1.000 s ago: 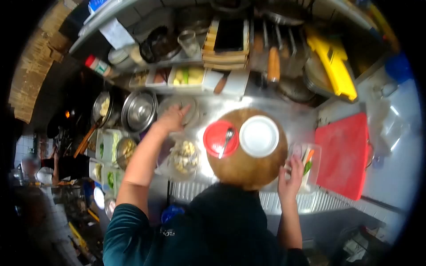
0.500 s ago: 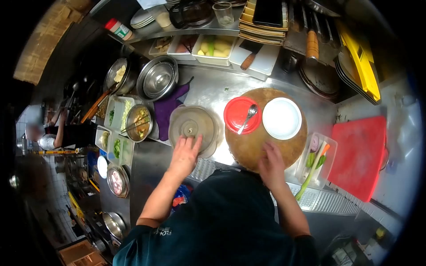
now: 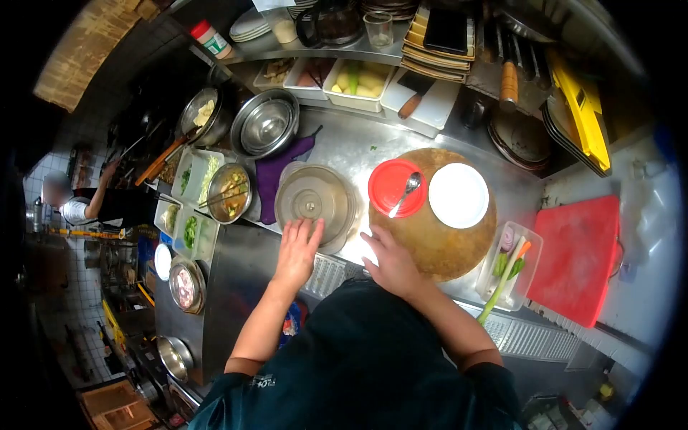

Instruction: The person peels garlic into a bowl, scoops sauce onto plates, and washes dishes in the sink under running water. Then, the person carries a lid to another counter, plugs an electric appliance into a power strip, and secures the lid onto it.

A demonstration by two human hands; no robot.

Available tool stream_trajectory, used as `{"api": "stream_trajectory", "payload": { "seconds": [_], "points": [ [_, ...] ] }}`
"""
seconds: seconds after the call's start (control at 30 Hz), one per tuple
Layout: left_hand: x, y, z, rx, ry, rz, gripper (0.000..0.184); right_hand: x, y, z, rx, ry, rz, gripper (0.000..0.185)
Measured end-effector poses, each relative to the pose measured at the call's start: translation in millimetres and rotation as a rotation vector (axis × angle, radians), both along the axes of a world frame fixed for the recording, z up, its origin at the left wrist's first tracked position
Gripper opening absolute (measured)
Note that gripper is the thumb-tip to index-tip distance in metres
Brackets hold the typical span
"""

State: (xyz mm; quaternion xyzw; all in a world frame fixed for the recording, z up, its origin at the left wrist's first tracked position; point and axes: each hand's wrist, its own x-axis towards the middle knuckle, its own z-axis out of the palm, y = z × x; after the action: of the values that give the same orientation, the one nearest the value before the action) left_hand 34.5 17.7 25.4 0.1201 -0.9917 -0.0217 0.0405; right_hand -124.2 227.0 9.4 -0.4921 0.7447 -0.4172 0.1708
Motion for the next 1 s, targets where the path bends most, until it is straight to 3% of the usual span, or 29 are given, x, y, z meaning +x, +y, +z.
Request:
{"api": "stream_trajectory", "payload": {
  "seconds": [0.5,0.6,0.7,0.8,0.9,1.0],
  "points": [
    [7,-12,-22,0.116,0.010,-0.051,0.071,-5,8,-5,-0.054,-0.004,-0.072,0.049],
    [9,-14,-24,0.067,-0.050,-0.073,0.065,-3,12,-5,-0.020,-0.069,-0.105,0.049],
    [9,-20,-23,0.099,-0.102,-0.102,0.071,-3,13,-3,-0.019,-0.037,-0.127,0.050],
    [13,-24,-14,0.418,0.073,0.006,0.074,-2,15,-1,-0.033,0.045,-0.141,0.050],
    [16,-35,-40,0.325,0.326,0.244,0.072,5,16,-2,-0.015,-0.043,-0.185,0.051],
    [9,-46,-66,0.383,0.239,0.377,0.082,13,12,-7,0.027,-0.016,-0.213,0.052]
  ]
}}
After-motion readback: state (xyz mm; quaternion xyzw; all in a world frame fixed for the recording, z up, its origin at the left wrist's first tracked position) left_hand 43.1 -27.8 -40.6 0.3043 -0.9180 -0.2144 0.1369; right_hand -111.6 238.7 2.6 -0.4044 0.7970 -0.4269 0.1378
